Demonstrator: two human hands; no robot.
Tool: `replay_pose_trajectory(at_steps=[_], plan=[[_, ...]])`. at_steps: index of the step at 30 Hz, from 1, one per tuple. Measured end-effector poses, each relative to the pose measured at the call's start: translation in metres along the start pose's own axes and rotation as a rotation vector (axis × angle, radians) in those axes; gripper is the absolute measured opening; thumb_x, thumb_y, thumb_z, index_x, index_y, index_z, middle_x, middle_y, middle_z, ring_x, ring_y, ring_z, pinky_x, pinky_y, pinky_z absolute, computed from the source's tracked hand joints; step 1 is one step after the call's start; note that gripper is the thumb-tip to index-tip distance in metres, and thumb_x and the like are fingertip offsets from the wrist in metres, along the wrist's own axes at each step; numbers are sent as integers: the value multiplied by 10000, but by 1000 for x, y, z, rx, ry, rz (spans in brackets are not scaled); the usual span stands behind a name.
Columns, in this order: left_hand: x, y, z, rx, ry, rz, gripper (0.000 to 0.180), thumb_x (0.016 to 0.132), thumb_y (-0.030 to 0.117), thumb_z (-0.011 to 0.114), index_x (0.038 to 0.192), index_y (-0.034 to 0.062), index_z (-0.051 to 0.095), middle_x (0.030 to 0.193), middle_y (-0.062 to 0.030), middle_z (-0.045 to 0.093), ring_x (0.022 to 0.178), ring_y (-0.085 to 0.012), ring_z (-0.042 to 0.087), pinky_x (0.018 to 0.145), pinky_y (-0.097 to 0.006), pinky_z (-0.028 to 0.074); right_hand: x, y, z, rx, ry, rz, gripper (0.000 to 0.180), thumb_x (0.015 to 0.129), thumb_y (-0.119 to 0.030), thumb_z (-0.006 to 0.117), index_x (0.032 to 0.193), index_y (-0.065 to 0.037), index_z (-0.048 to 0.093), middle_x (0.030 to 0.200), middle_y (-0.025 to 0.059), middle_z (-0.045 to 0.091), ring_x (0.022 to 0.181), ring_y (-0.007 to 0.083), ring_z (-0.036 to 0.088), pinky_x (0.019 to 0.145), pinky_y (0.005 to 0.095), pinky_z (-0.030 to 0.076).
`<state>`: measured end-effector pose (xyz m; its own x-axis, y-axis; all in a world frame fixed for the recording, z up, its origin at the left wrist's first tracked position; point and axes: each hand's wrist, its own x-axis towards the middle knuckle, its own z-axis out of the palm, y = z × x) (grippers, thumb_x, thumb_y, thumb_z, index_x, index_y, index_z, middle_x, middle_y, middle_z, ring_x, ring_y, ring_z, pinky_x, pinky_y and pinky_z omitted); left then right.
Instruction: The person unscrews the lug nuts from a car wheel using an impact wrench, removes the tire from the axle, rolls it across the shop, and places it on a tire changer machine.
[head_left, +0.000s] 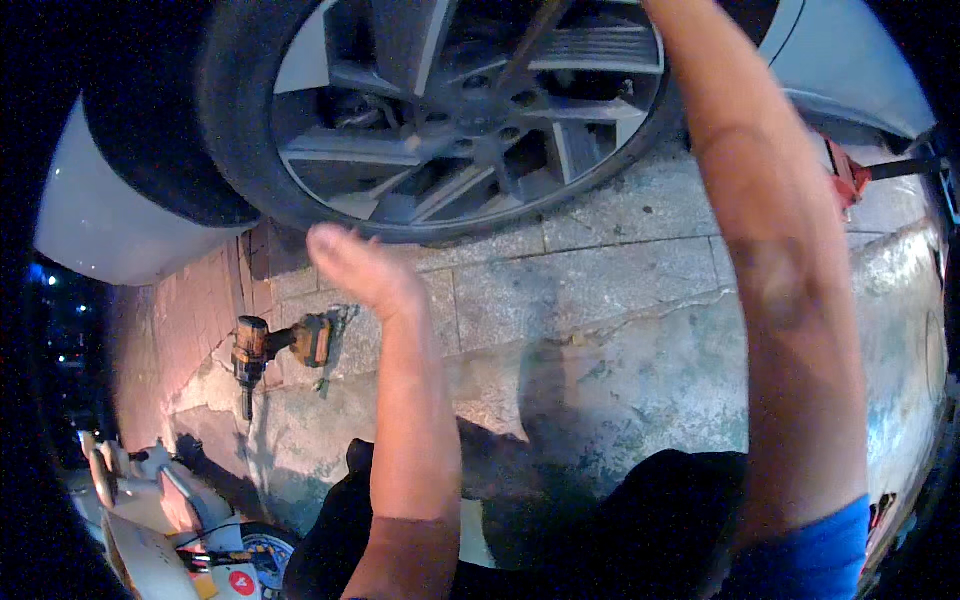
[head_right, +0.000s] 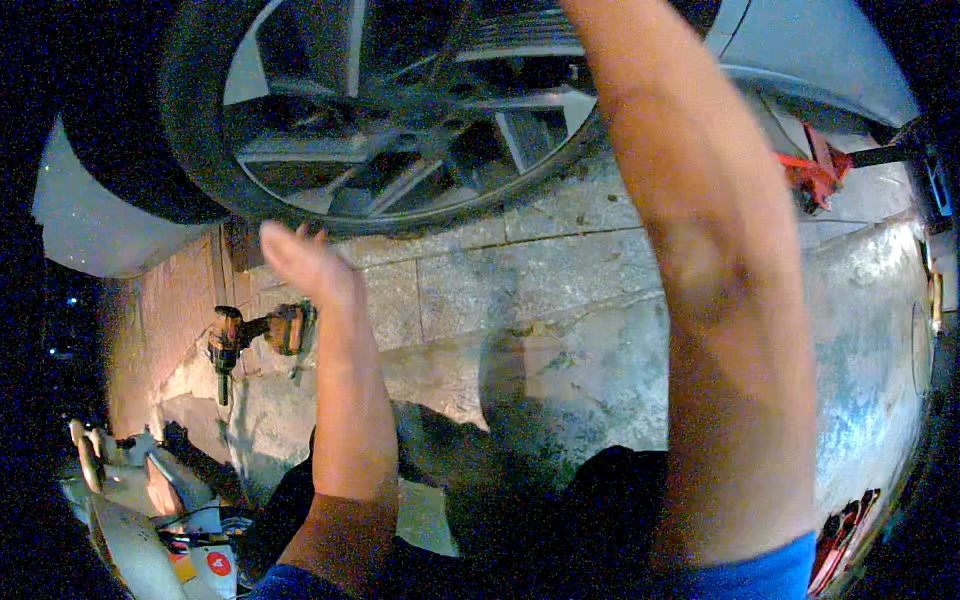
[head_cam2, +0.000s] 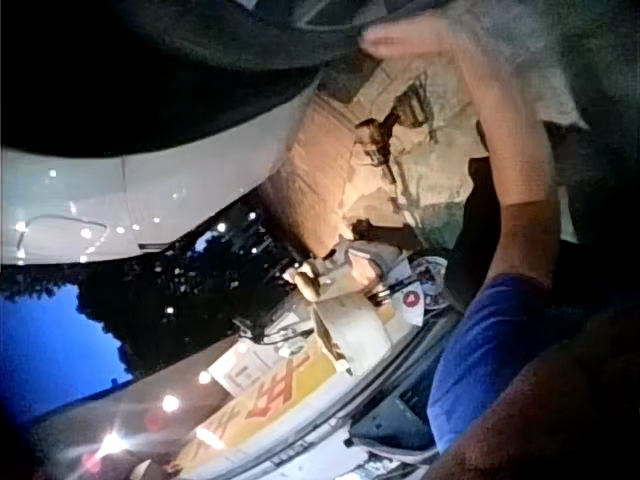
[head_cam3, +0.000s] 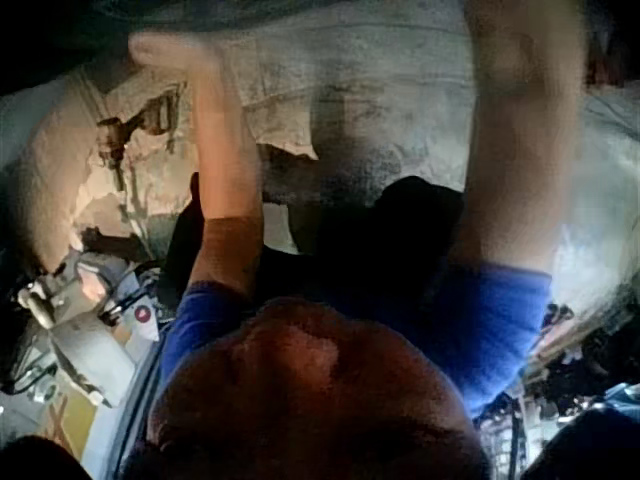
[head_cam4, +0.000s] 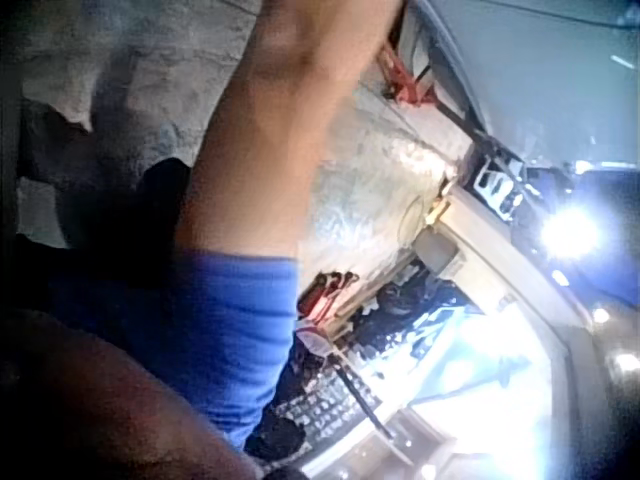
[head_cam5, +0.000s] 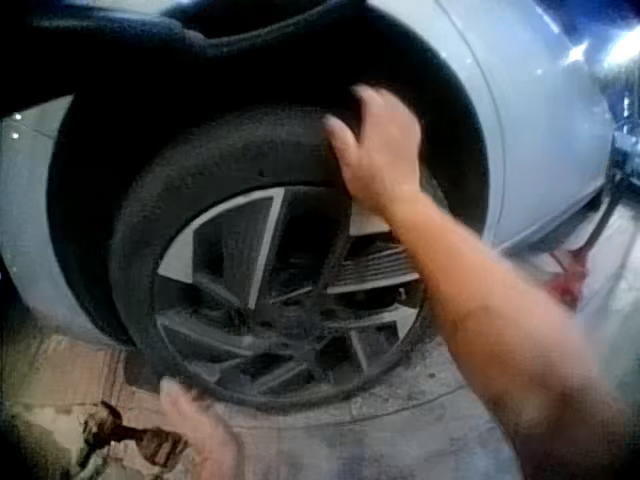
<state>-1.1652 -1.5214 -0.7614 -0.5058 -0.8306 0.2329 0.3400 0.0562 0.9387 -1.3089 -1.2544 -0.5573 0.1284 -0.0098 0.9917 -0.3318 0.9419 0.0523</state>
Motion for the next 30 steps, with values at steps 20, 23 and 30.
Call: replay_pose_trajectory(at_steps=[20, 23, 30], plan=[[84, 81, 114, -185, -667, -539, 280, 820, 329, 651, 866, 95, 505, 670, 17, 454, 497, -87, 394, 484, -266, 380, -40, -89, -229, 648, -1125, 655, 263, 820, -145, 567, 1035, -5, 513, 994, 182, 539, 912, 339, 525, 804, 394, 428], [78, 84, 116, -166, -643, -604, 255, 854, 250, 607, 950, 31, 518, 723, -9, 508, 546, -89, 417, 492, -258, 384, 50, -104, -309, 655, -1571, 707, 344, 769, -228, 661, 1017, -32, 526, 991, 157, 555, 921, 334, 530, 794, 416, 430], [80, 188, 1, 666, -974, -711, 606, 844, 263, 596, 1323, 22, 314, 1196, -115, 491, 953, -240, 547, 729, -333, 480, 70, -163, -463, 160, -2080, 1337, 328, 797, -266, 610, 1034, -44, 561, 1025, 192, 569, 962, 357, 544, 794, 417, 445]])
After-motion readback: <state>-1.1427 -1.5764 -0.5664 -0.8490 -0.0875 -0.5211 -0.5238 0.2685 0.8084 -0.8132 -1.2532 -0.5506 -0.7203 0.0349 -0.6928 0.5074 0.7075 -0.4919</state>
